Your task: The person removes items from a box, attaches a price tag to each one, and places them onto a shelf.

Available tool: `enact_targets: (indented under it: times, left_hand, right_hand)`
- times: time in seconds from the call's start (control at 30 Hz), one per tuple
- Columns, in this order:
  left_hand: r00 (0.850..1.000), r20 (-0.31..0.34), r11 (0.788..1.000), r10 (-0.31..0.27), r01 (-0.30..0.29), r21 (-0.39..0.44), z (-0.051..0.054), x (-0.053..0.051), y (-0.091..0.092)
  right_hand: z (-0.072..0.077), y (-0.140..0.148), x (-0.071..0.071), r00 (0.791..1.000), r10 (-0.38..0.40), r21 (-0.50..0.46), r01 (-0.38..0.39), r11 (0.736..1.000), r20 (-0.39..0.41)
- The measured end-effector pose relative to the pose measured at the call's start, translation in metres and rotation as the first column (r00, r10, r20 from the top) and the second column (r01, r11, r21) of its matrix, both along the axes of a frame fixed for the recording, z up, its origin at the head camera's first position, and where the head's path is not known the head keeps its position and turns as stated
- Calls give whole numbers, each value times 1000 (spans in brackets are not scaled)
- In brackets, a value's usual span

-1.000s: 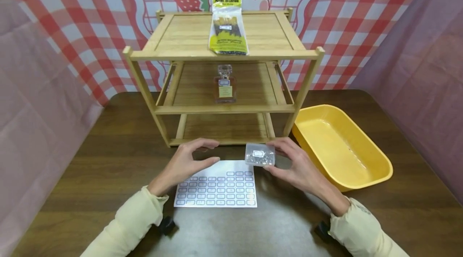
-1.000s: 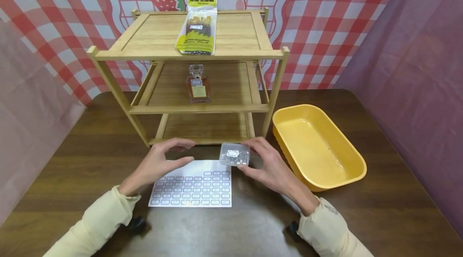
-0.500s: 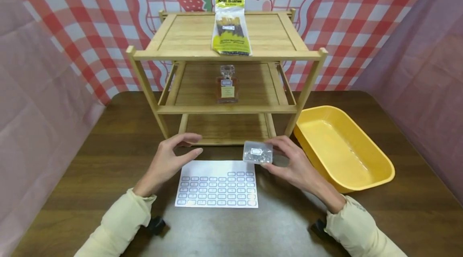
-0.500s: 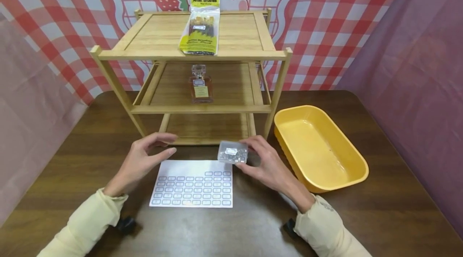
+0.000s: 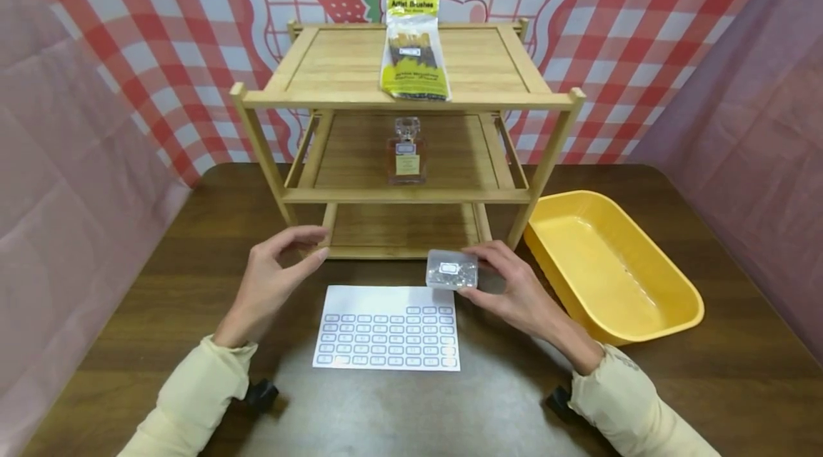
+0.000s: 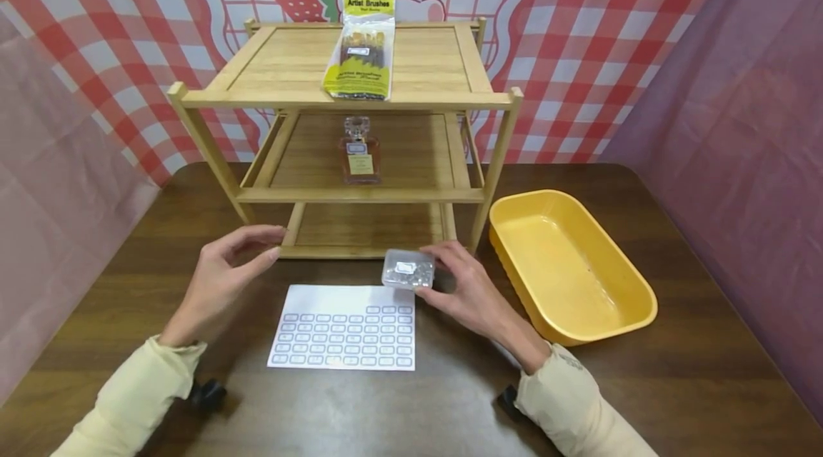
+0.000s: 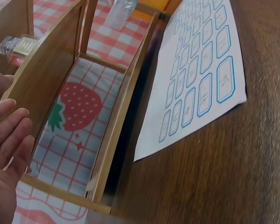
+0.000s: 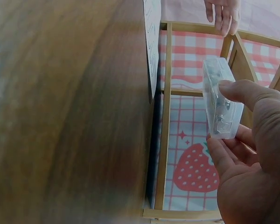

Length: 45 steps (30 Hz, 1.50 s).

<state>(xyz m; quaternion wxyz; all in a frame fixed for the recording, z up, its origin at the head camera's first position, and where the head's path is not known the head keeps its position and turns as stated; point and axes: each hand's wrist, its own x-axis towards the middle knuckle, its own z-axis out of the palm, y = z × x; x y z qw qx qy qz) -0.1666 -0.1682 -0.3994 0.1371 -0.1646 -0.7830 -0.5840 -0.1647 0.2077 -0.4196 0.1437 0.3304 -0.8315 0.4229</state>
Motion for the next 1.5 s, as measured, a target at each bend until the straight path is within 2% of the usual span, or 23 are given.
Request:
enact_targets:
  times: [0.13, 0.27, 0.43, 0.63, 0.8, 0.97, 1.13, 1.2, 1.37, 1.5]
  left_hand:
    - [1000, 9, 999, 16, -16, 36, 1, -1, -5]
    - [999, -12, 997, 47, -47, 55, 0, -2, -10]
    - [995, -33, 986, 91, -86, 142, -1, -5, -17]
    - [986, -62, 942, 155, -128, 309, 1, -10, -21]
    - [979, -93, 895, 179, -123, 429, 2, -14, -22]
    - [969, -148, 868, 196, -101, 486, 1, -18, -22]
    - [961, -167, 826, 220, -93, 556, 2, -22, -21]
    - [958, -168, 817, 234, -100, 568, 2, -23, -21]
    - [953, -158, 816, 257, -127, 564, 4, -27, -20]
    - [954, -153, 835, 256, -139, 532, 5, -30, -19]
  right_hand:
    - [-2, -2, -2, 1000, -2, -2, 2, 1000, -11]
    - [-2, -3, -3, 1000, -15, -3, 15, 1000, -2]
    - [-3, -4, -4, 1000, -20, -7, 20, 1000, 23]
    - [-3, -7, -6, 999, 2, -28, -1, 1000, 35]
    - [-4, -9, -8, 999, 9, -39, -8, 999, 34]
    - [-4, -10, -10, 999, 16, -49, -14, 999, 31]
    - [-3, -11, -11, 999, 15, -43, -14, 999, 29]
    - [-2, -12, -12, 999, 12, -41, -11, 999, 32]
    - [-1, -13, -13, 999, 18, -40, -16, 999, 41]
    - [-1, -14, -15, 999, 23, -42, -21, 999, 45]
